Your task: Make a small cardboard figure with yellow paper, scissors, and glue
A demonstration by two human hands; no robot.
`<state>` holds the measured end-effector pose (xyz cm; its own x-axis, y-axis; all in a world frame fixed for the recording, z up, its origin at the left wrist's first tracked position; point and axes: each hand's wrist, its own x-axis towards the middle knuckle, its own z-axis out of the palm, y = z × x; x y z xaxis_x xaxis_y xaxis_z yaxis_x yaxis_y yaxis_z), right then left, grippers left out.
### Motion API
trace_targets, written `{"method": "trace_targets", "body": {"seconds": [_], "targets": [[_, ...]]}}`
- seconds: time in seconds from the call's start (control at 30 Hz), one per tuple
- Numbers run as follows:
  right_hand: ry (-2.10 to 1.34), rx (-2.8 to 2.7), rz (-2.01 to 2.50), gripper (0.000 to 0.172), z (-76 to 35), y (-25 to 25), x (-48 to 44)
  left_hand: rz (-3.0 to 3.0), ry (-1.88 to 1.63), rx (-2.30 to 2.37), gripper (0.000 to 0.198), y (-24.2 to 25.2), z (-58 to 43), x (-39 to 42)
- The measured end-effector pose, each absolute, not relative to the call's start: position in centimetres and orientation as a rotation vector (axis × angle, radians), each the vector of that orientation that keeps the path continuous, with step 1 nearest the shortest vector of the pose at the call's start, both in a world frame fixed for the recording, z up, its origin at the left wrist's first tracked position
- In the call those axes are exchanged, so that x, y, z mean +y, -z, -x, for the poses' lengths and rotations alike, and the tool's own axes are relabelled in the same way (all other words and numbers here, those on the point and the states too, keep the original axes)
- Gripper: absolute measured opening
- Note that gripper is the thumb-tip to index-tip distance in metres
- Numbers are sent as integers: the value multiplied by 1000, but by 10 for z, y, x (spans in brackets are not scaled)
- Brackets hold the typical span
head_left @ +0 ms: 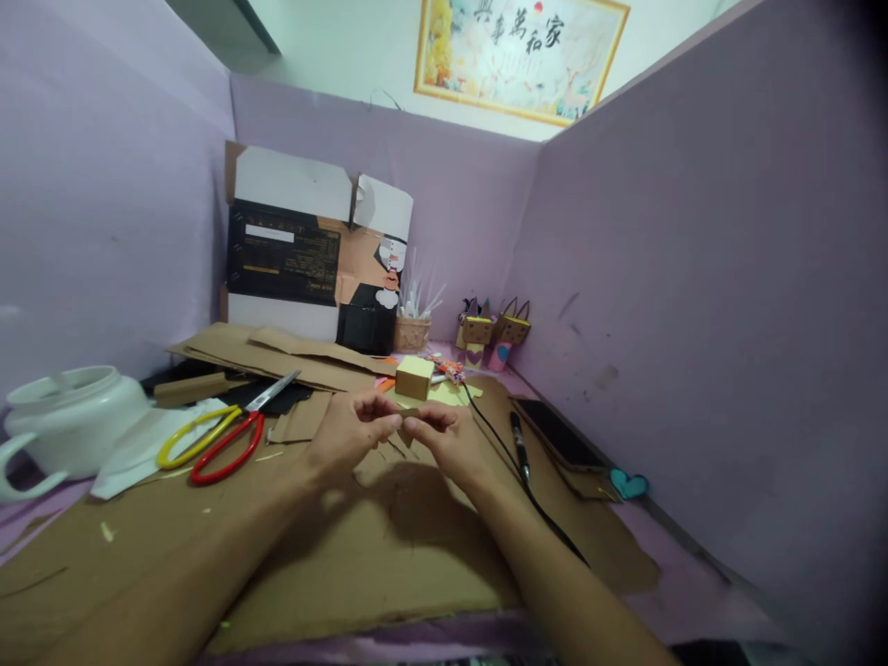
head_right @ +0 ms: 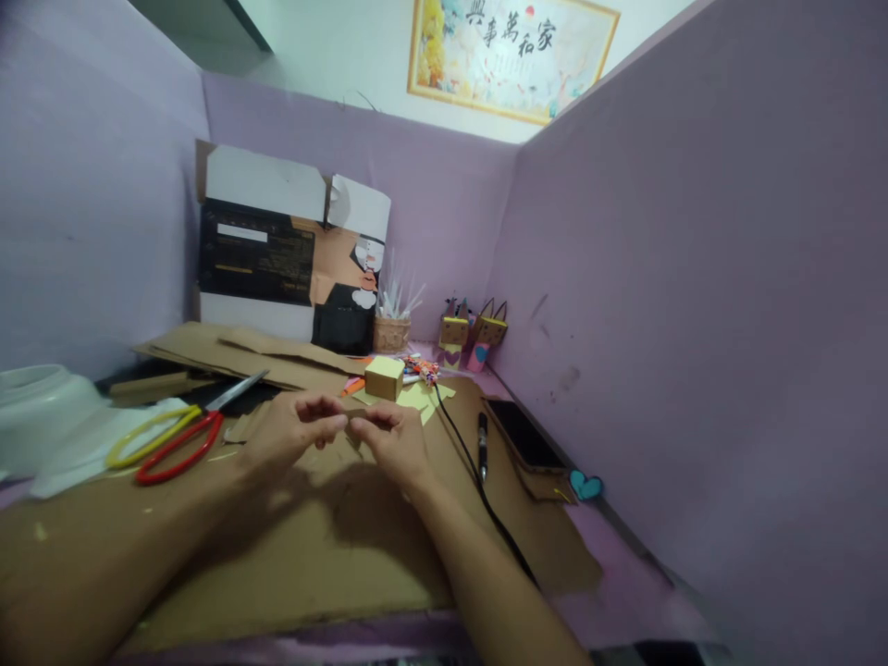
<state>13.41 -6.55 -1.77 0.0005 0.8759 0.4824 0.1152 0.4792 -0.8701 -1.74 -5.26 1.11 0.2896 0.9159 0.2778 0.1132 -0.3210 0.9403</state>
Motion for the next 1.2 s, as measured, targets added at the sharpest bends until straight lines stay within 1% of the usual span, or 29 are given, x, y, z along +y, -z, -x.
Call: {"method": "trace_targets", "body": {"seconds": [0.13,0.23,0.33,0.43,0.53,0.7,0.87,1.2], "targets": [[-746,-1466,917,10,-132,14,-71,-1811,-1279,900,5,-4,16,-53],[-709,-1450,851,3,-131,12,-73,-2038,-1455,788,4,1,18,-53],[-673,-1454,760,6,-132,11,-74,-2214,-1610,641,5,3,20,-54],[-660,-1475,710,8,-132,13,-73,-2259,-1651,551,6,3,20,-54],[-680,-1453,719,8,-133,16,-71,-2228,-1607,584,6,2,20,-54],[-693,-1383,781,8,-132,18,-70,-2026,-1392,690,4,-3,20,-57],[-691,-1375,793,8,-131,15,-71,-1732,-1196,705,20,-9,20,-60],[-791,-1301,815,8,-129,20,-69,-1688,-1163,811,20,-16,18,-63]]}}
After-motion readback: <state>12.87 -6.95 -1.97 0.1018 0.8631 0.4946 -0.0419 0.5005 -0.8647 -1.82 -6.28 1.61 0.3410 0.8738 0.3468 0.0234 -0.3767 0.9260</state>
